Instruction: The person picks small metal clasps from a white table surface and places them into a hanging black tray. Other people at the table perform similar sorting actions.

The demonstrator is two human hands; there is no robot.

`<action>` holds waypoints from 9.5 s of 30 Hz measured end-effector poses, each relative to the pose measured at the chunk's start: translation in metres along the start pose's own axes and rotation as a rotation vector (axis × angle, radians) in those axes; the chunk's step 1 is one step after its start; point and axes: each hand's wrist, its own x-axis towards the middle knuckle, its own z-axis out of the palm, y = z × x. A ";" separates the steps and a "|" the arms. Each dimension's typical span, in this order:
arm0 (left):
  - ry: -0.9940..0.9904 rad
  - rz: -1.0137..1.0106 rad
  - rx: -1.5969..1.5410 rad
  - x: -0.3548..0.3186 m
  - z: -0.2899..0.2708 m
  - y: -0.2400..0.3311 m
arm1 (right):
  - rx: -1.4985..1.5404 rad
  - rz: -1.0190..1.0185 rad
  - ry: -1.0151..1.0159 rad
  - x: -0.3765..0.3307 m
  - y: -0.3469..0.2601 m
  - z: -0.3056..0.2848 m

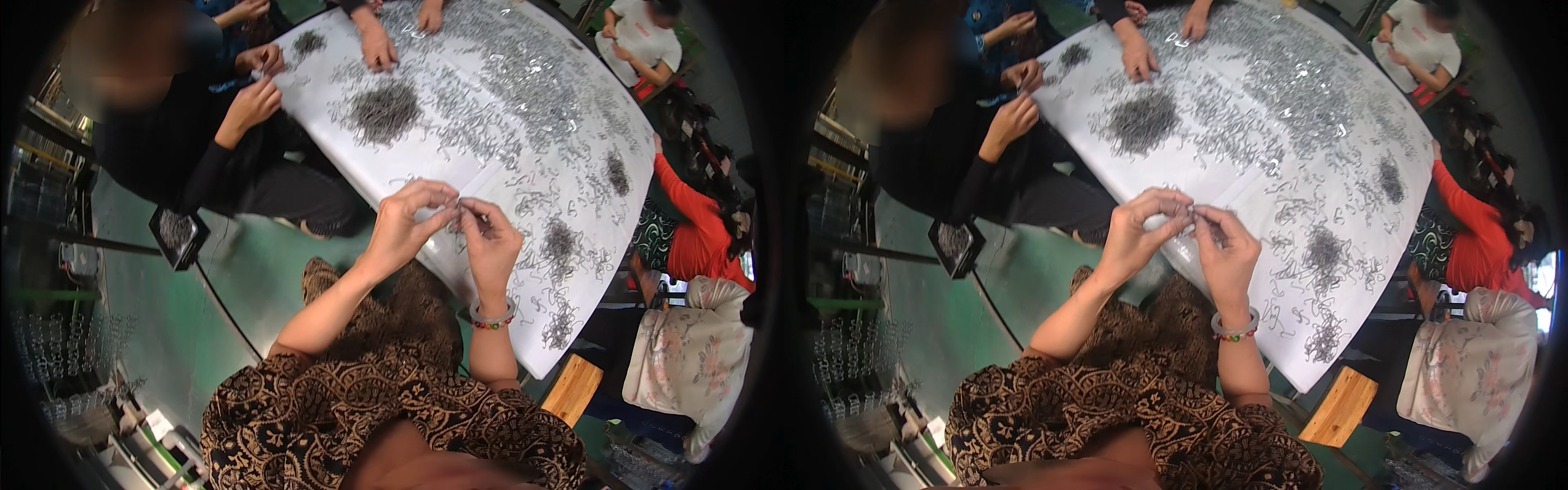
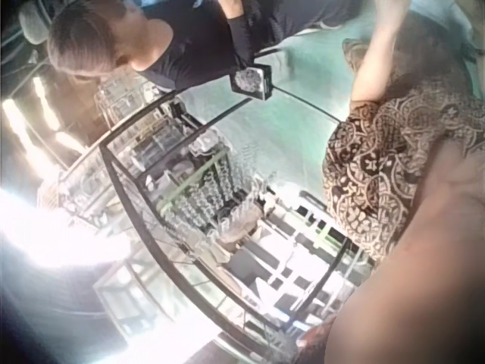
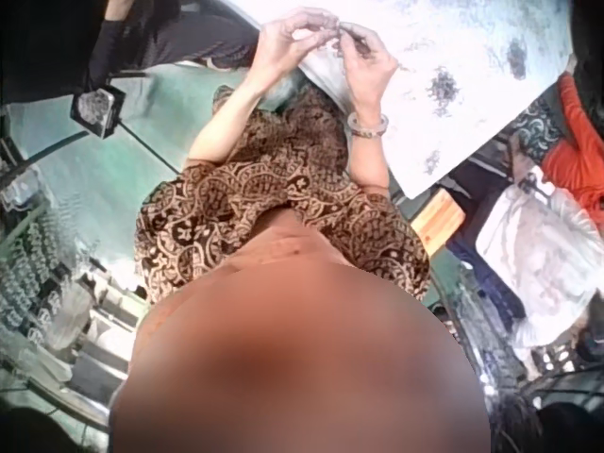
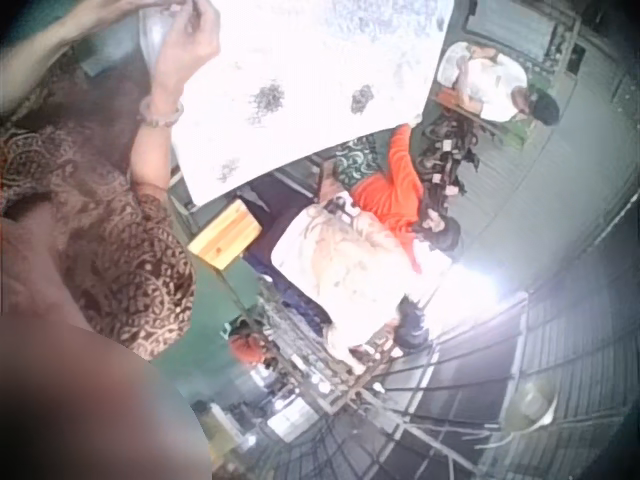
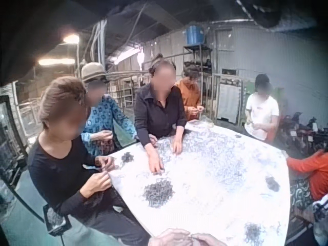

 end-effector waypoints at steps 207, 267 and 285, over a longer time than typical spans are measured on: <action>-0.014 -0.181 0.210 -0.067 -0.056 -0.032 | 0.191 0.129 -0.357 -0.025 0.018 0.047; -0.185 0.027 0.974 0.072 -0.090 -0.151 | 0.158 -0.092 -0.562 -0.057 -0.001 0.020; -0.253 0.152 0.763 0.086 0.004 -0.166 | 0.092 -0.100 -0.527 -0.057 0.001 0.027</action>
